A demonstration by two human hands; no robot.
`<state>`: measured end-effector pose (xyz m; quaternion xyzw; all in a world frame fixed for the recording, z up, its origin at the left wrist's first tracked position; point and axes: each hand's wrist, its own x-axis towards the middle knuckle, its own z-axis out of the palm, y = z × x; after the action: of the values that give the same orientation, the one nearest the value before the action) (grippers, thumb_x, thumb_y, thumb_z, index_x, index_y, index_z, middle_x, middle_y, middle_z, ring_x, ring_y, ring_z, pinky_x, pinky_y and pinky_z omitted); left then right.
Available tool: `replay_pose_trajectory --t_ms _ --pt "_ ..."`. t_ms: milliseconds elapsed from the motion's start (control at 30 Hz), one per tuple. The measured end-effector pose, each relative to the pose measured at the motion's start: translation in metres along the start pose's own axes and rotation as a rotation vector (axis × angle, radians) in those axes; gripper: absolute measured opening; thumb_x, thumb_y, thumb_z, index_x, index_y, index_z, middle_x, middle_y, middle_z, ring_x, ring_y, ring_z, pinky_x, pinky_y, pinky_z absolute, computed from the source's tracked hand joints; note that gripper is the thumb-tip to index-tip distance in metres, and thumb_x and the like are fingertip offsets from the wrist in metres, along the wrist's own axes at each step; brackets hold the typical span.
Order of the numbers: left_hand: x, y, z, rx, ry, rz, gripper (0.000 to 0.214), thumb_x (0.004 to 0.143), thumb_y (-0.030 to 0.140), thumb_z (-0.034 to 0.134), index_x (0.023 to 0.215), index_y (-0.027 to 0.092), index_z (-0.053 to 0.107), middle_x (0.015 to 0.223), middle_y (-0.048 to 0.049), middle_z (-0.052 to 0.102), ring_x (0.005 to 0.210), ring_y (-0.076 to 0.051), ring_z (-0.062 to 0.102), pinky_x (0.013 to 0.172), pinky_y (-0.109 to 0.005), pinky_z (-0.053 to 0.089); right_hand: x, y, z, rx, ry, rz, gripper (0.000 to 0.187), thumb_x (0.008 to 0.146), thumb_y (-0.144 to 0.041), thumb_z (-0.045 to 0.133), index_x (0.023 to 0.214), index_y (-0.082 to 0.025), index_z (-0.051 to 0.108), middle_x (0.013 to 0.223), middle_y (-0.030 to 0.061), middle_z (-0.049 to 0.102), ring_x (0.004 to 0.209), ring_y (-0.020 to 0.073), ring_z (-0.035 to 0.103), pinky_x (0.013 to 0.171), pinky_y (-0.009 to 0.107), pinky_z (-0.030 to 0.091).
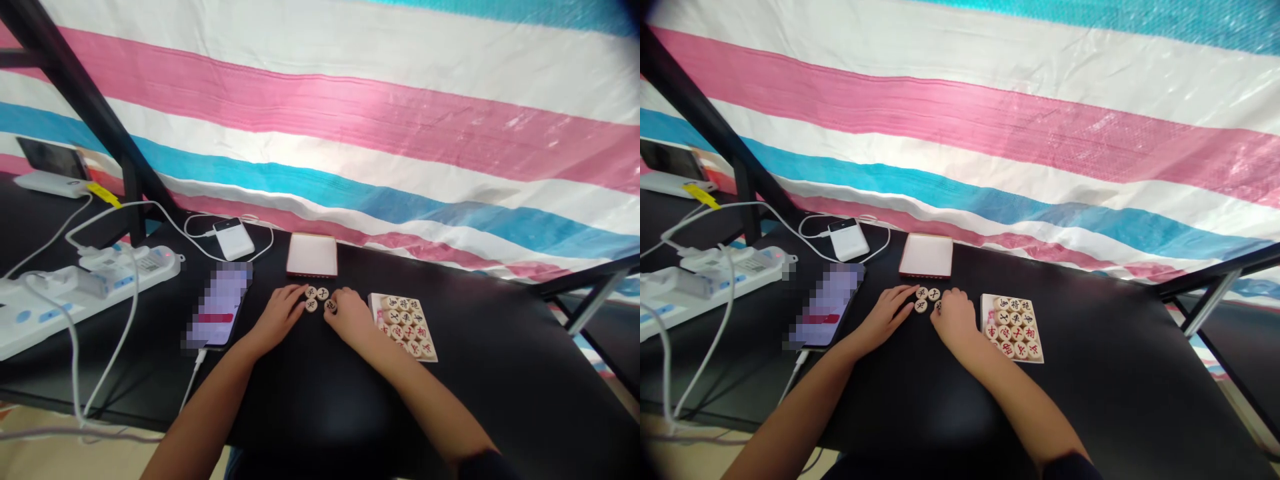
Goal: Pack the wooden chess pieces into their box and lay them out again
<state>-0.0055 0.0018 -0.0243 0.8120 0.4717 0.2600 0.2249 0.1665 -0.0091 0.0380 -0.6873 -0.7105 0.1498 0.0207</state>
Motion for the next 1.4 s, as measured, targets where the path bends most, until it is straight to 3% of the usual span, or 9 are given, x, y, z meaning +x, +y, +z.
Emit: replay_pose_trajectory --t_ms 133,333,500,633,767,1000,1400 --pt "0.000 0.001 0.000 0.003 -0.009 -0.012 0.038 0.089 0.029 0.038 0.125 0.017 0.045 0.119 -0.0088 0.051 0.107 -0.022 0.044 0.097 -0.039 0.035 -0.005 0.012 0.011 0.079 0.070 -0.023 0.027 0.073 -0.026 0.056 0.097 -0.013 0.057 0.097 0.0115 0.057 0.091 0.0229 0.052 0.077 0.031 0.040" --pt "0.000 0.001 0.000 -0.008 -0.001 -0.021 0.040 0.089 0.030 0.038 0.128 0.016 0.042 0.120 -0.0095 0.051 0.107 -0.022 0.044 0.097 -0.039 0.035 -0.008 0.012 0.023 0.239 0.108 -0.070 0.013 0.073 -0.019 0.055 0.086 -0.018 0.057 0.082 0.0045 0.058 0.084 0.0183 0.052 0.074 0.029 0.040" --pt "-0.001 -0.001 0.002 0.006 0.014 -0.028 0.041 0.089 0.031 0.038 0.126 0.016 0.042 0.121 -0.0103 0.051 0.109 -0.023 0.044 0.097 -0.041 0.035 -0.008 0.033 0.006 0.386 0.206 -0.032 0.019 0.071 -0.020 0.055 0.090 -0.018 0.056 0.077 0.0015 0.058 0.076 0.0158 0.054 0.071 0.028 0.041" --pt "0.000 -0.002 0.003 0.020 0.018 -0.023 0.040 0.089 0.031 0.038 0.125 0.016 0.043 0.121 -0.0103 0.051 0.109 -0.024 0.045 0.096 -0.042 0.035 -0.011 0.079 -0.012 0.195 0.387 0.178 0.015 0.072 -0.021 0.050 0.085 -0.016 0.056 0.082 0.0057 0.058 0.082 0.0191 0.052 0.077 0.031 0.038" --pt "0.000 -0.005 0.006 0.035 0.029 -0.010 0.041 0.089 0.033 0.038 0.126 0.014 0.041 0.121 -0.0111 0.051 0.108 -0.024 0.045 0.095 -0.042 0.036 -0.015 0.106 -0.011 0.014 0.308 0.271 0.020 0.073 -0.023 0.050 0.089 -0.015 0.058 0.087 0.0085 0.056 0.084 0.0212 0.048 0.074 0.031 0.036" --pt "0.000 -0.004 0.006 0.023 0.027 -0.013 0.040 0.089 0.033 0.038 0.125 0.015 0.041 0.122 -0.0113 0.051 0.109 -0.025 0.046 0.094 -0.043 0.037 -0.022 0.101 -0.007 -0.104 0.321 0.317 0.020 0.076 -0.026 0.049 0.091 -0.016 0.058 0.091 0.0100 0.055 0.085 0.0238 0.043 0.070 0.031 0.034" --pt "0.000 -0.002 0.004 -0.008 0.047 -0.009 0.039 0.087 0.032 0.039 0.122 0.015 0.042 0.119 -0.0127 0.053 0.105 -0.025 0.049 0.090 -0.045 0.040 -0.024 0.104 -0.003 -0.075 0.356 0.182 0.018 0.075 -0.020 0.049 0.089 -0.017 0.059 0.087 0.0092 0.057 0.081 0.0218 0.044 0.073 0.033 0.033"
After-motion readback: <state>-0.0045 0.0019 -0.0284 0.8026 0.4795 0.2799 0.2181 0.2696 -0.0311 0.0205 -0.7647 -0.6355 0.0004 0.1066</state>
